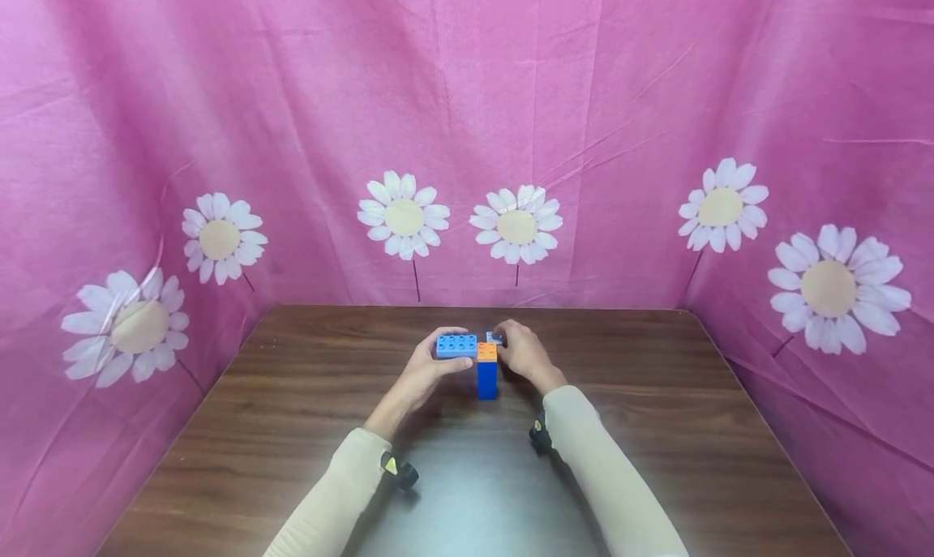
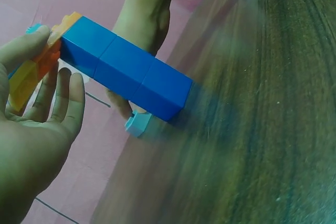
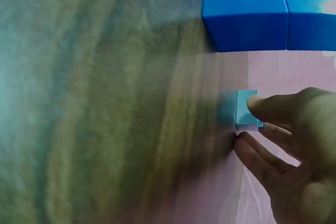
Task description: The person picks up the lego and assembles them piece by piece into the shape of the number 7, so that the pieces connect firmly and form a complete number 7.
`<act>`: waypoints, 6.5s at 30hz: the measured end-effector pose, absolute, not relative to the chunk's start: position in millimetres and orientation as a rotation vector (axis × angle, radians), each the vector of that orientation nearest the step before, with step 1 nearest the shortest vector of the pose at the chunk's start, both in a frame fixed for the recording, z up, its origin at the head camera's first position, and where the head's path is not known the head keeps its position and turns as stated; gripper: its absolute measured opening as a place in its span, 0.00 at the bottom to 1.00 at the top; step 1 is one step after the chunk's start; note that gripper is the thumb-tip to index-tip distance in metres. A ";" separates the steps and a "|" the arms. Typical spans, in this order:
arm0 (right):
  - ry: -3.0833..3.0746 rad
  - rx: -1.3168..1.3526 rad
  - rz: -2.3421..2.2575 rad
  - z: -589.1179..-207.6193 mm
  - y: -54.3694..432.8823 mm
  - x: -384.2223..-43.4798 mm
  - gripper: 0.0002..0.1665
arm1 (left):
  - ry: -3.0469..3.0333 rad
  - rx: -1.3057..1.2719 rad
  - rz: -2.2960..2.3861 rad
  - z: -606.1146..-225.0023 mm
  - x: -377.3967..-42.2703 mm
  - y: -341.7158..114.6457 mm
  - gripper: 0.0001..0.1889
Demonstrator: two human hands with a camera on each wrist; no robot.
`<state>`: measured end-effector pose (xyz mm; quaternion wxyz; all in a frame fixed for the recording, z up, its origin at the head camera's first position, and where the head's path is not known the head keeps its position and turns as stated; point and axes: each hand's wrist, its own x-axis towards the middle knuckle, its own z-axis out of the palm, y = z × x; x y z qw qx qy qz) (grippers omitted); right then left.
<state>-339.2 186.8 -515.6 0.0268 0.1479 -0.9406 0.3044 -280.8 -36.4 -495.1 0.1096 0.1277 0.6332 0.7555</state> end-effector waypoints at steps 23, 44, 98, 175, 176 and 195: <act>-2.856 0.526 0.734 -518.8 181.7 -336.4 0.19 | 1.803 0.307 2.291 -506.8 -280.5 -25.5 0.24; -2.827 0.516 0.903 -497.9 195.3 -325.2 0.22 | 1.997 0.300 2.160 -509.9 -289.3 -30.2 0.26; -2.708 0.777 0.889 -407.7 187.7 -258.3 0.23 | 1.881 0.391 2.214 -508.1 -289.4 -37.4 0.26; -2.758 0.847 0.743 -409.8 182.4 -258.9 0.23 | 1.828 0.379 2.257 -512.9 -291.8 -36.2 0.27; -2.758 0.847 0.740 -410.1 182.2 -258.8 0.23 | 1.826 0.378 2.261 -512.6 -291.4 -36.2 0.27; -2.795 0.787 0.590 -408.4 178.4 -256.9 0.26 | 1.802 0.401 2.254 -510.9 -290.3 -37.0 0.26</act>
